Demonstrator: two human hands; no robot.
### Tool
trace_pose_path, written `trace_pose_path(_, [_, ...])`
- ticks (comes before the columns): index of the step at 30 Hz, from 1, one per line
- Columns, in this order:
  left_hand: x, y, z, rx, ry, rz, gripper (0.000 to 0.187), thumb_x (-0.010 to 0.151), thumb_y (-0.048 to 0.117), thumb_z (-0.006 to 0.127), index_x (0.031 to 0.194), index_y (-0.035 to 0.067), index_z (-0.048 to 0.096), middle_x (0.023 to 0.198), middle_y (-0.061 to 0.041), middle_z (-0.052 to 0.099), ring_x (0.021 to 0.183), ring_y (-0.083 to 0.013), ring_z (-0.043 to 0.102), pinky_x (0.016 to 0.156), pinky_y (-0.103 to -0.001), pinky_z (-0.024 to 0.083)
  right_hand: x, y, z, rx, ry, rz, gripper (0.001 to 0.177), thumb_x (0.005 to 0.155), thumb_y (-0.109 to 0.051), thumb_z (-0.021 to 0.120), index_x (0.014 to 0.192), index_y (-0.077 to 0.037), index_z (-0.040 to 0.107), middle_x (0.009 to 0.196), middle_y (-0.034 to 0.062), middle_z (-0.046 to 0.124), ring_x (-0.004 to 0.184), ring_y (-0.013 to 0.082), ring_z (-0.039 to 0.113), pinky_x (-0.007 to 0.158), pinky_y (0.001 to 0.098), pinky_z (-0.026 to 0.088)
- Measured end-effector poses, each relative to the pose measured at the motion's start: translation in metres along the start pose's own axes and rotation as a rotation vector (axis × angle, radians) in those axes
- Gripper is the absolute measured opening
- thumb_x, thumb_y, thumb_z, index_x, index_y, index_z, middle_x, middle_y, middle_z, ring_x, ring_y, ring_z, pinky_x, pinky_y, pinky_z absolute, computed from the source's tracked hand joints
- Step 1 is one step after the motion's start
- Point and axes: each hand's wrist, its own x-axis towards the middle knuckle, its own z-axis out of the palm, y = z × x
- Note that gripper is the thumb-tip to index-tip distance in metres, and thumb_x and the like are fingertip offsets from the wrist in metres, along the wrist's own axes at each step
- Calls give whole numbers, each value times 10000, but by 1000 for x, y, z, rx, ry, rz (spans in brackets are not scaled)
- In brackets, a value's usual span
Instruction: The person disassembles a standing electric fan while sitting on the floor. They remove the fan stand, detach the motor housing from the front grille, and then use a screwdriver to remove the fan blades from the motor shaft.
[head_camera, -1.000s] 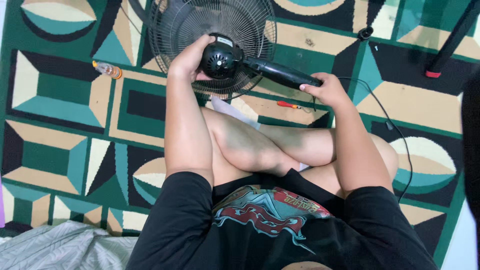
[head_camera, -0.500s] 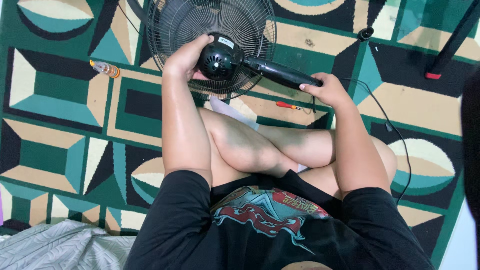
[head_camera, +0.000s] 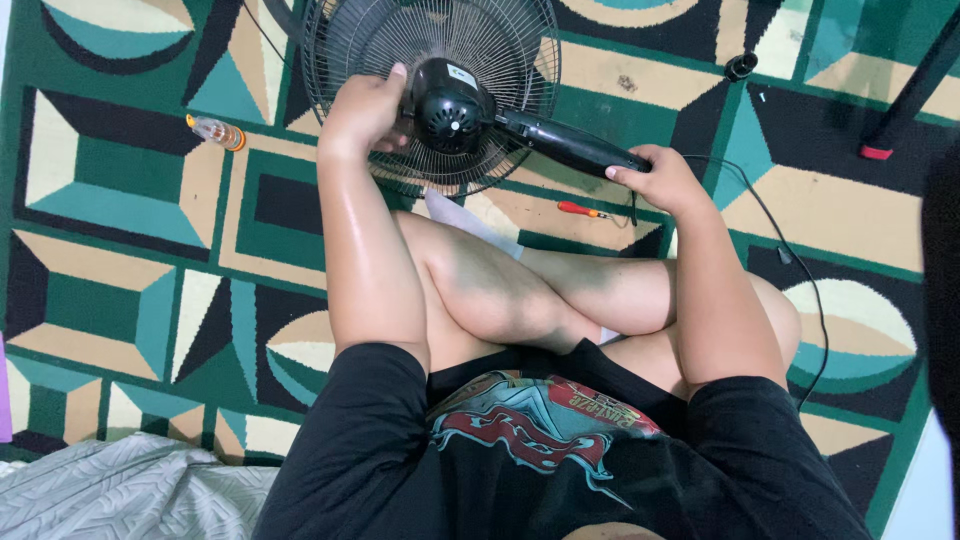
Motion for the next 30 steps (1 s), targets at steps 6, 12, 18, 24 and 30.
trace_pose_path(6, [14,-21,-7,106,-85,100,511,1022,474,567,855,1,667,667,-45,638,510,-142,634,445,-297,450,-1,-3,0,-4,6,8,587,799,-460,803,1109,33,730,885,177,717,833,268,683,814,373,526])
trace_pose_path(12, [28,-37,-6,65,-200,265,432,1033,351,614,804,-11,676,661,-49,640,497,-129,617,489,-286,512,-1,-3,-1,-13,6,10,575,800,-459,802,1102,27,735,873,174,713,822,268,679,803,374,525])
trace_pose_path(18, [19,-34,-11,44,-140,330,349,996,266,694,787,-14,692,670,-45,684,513,-107,631,494,-281,516,5,10,2,-10,8,29,584,811,-456,800,1123,32,722,902,182,714,849,279,680,814,378,527])
trace_pose_path(24, [7,-23,-13,48,-135,263,342,973,262,718,763,-7,697,658,-55,699,496,-107,638,485,-275,514,1,9,10,10,217,-177,611,920,-425,776,1329,12,652,1194,210,693,1114,315,670,975,410,514])
trace_pose_path(30, [10,-20,-12,43,-167,273,355,963,265,724,747,-15,693,646,-61,695,494,-105,634,466,-282,503,-28,-66,21,-271,402,-508,839,736,-384,930,1384,3,564,1341,238,616,1254,429,586,1085,494,459])
